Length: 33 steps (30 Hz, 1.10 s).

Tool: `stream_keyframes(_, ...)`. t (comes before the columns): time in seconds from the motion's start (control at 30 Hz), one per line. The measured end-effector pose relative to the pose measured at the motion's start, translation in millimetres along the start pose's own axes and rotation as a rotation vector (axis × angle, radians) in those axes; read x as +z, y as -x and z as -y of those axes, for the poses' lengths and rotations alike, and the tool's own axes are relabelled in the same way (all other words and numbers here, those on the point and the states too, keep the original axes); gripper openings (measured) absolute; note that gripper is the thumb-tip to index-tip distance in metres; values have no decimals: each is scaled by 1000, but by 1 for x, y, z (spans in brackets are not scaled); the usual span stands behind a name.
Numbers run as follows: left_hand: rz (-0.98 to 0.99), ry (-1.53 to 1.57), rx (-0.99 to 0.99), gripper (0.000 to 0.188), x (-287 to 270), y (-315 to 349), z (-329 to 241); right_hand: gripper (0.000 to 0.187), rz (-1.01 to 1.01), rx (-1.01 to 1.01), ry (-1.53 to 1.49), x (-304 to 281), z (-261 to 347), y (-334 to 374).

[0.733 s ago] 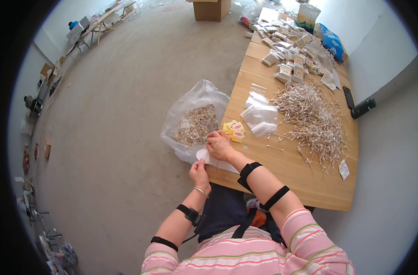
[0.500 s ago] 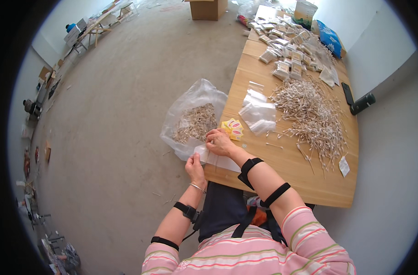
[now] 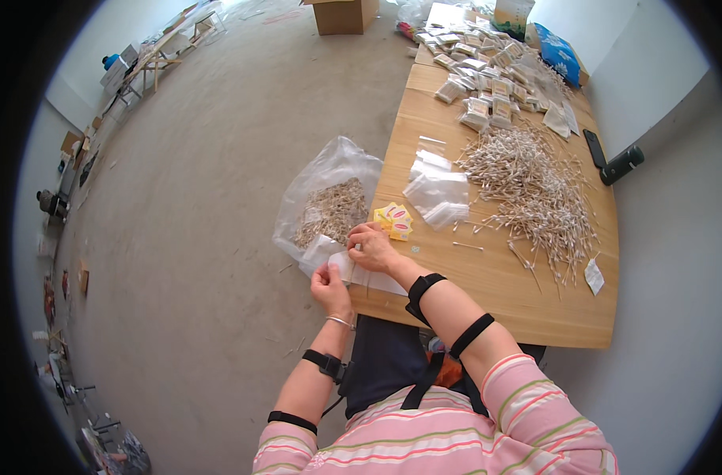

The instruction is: The person opens a plastic bag, places a sticker on a card, and gathers loose cotton swabs from a pile. They align the swabs into a row on the card and slide it into the plastic bag.

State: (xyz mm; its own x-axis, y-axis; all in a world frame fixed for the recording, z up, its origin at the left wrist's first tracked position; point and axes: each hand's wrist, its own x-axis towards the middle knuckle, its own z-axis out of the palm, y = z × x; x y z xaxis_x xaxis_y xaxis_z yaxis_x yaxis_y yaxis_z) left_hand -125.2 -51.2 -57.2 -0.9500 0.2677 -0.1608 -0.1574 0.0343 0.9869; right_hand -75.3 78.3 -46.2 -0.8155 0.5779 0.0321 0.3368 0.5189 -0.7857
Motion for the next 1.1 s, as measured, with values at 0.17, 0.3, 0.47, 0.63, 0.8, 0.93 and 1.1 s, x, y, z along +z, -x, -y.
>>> stream_keyframes(0.17,112,20,-143,17,-10,-20,-6,14,2,1,0,0,-3,0)
stream_keyframes(0.3,40,85,-98,18,0,8,-6,15,2,18,18,-1,-7,1)
stream_keyframes(0.47,-33,19,-45,17,-6,-16,-3,14,2,-1,-34,0,-3,1)
stream_keyframes(0.63,126,10,-126,15,-7,-37,-16,12,-47,1,-40,3,-3,3)
stream_keyframes(0.8,117,68,-236,20,-12,-21,-9,12,-22,30,-2,5,-6,1)
stream_keyframes(0.93,130,112,-253,24,-21,-14,-9,13,-33,27,-7,5,-1,2)
stream_keyframes(1.1,148,39,-224,26,-15,11,-10,14,-29,36,-8,-2,1,-1)
